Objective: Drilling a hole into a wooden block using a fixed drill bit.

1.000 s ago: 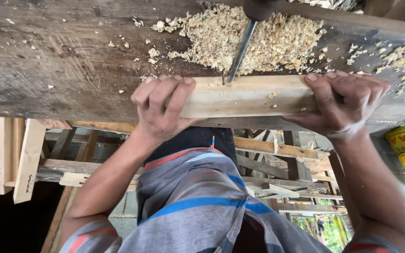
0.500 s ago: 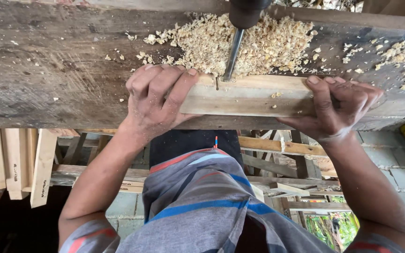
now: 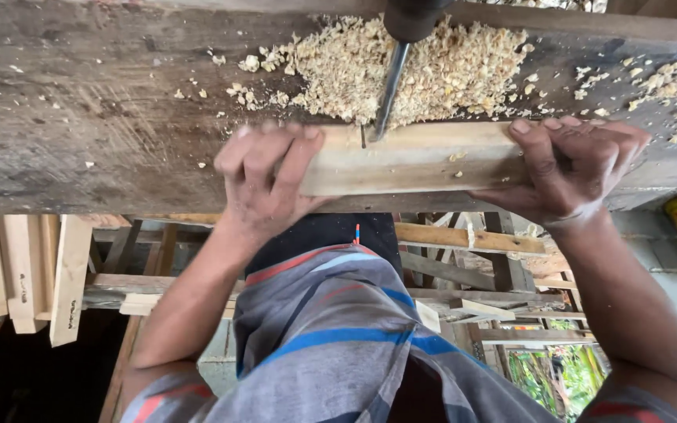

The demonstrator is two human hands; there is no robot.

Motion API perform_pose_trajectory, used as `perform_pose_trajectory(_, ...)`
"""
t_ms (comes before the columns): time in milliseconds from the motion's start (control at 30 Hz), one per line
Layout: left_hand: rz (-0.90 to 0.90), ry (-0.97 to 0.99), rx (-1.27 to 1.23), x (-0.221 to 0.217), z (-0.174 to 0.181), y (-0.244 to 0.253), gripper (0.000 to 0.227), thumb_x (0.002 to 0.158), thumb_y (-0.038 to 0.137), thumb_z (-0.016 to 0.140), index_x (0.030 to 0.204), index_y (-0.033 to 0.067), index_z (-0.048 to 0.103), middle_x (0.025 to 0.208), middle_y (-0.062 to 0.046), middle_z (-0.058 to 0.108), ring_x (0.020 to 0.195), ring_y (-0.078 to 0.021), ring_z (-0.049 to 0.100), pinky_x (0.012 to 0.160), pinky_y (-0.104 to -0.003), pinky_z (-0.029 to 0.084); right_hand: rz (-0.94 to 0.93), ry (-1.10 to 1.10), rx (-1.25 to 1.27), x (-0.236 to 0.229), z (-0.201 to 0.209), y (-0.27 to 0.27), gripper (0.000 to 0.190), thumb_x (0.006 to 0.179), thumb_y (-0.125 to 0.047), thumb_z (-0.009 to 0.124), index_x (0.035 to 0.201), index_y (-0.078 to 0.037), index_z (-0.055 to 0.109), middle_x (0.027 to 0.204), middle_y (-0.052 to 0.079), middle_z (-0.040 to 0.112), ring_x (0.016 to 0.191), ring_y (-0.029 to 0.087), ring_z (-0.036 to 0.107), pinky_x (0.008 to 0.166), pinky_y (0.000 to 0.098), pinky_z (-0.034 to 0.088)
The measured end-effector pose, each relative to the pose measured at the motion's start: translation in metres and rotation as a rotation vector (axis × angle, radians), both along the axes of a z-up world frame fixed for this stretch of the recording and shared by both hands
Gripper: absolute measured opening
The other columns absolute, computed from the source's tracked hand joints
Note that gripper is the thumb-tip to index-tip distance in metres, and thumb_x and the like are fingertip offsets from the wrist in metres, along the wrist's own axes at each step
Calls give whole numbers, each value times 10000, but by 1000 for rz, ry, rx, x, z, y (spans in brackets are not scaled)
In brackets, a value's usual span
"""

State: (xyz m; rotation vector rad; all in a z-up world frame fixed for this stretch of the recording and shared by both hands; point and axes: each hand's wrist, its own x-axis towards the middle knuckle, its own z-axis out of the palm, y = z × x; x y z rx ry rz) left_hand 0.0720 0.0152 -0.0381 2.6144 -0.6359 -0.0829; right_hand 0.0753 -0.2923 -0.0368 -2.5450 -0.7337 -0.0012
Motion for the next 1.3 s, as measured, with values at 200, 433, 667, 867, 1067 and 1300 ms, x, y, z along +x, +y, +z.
perform_pose_trajectory(200,-81,-33,6,33,5,0,363,854,404,581,1026,96,496,898,-31,492,855,-174,371,744,-292,391,-56,-17,58,-8,-11,-3,682,732,-624,542,914,21,665,769,102,373,695,219,359,666,380,286)
perform_pose_trajectory(433,50,-1,-31,10,4,-2,553,782,584,545,1003,78,516,887,-60,453,844,-191,337,704,-305,435,40,-22,-13,4,-3,-5,619,780,-612,539,964,-37,675,777,101,448,715,241,404,646,373,327)
perform_pose_trajectory(667,-19,44,-33,14,8,1,504,842,539,436,1053,85,496,923,-59,463,868,-188,360,731,-310,447,-21,16,1,4,1,1,671,747,-644,551,945,-12,663,773,100,400,712,239,394,658,376,319)
perform_pose_trajectory(867,-112,-16,61,32,8,4,545,843,593,390,1043,99,503,911,-37,501,853,-171,392,744,-297,393,-57,3,-6,-3,-4,1,706,756,-637,490,950,20,664,747,87,346,693,223,355,654,363,281)
perform_pose_trajectory(1067,-9,7,8,2,-1,4,552,804,597,507,1055,106,495,945,-56,462,902,-197,368,762,-326,400,-48,-36,19,-8,-8,2,670,728,-651,565,919,-17,667,754,80,380,694,212,379,647,353,312)
perform_pose_trajectory(1300,-127,30,37,21,11,10,515,840,582,425,1015,107,520,939,-31,504,868,-179,402,780,-301,386,-84,38,7,-22,0,11,650,742,-620,535,940,-9,638,777,91,365,720,226,362,664,359,317)
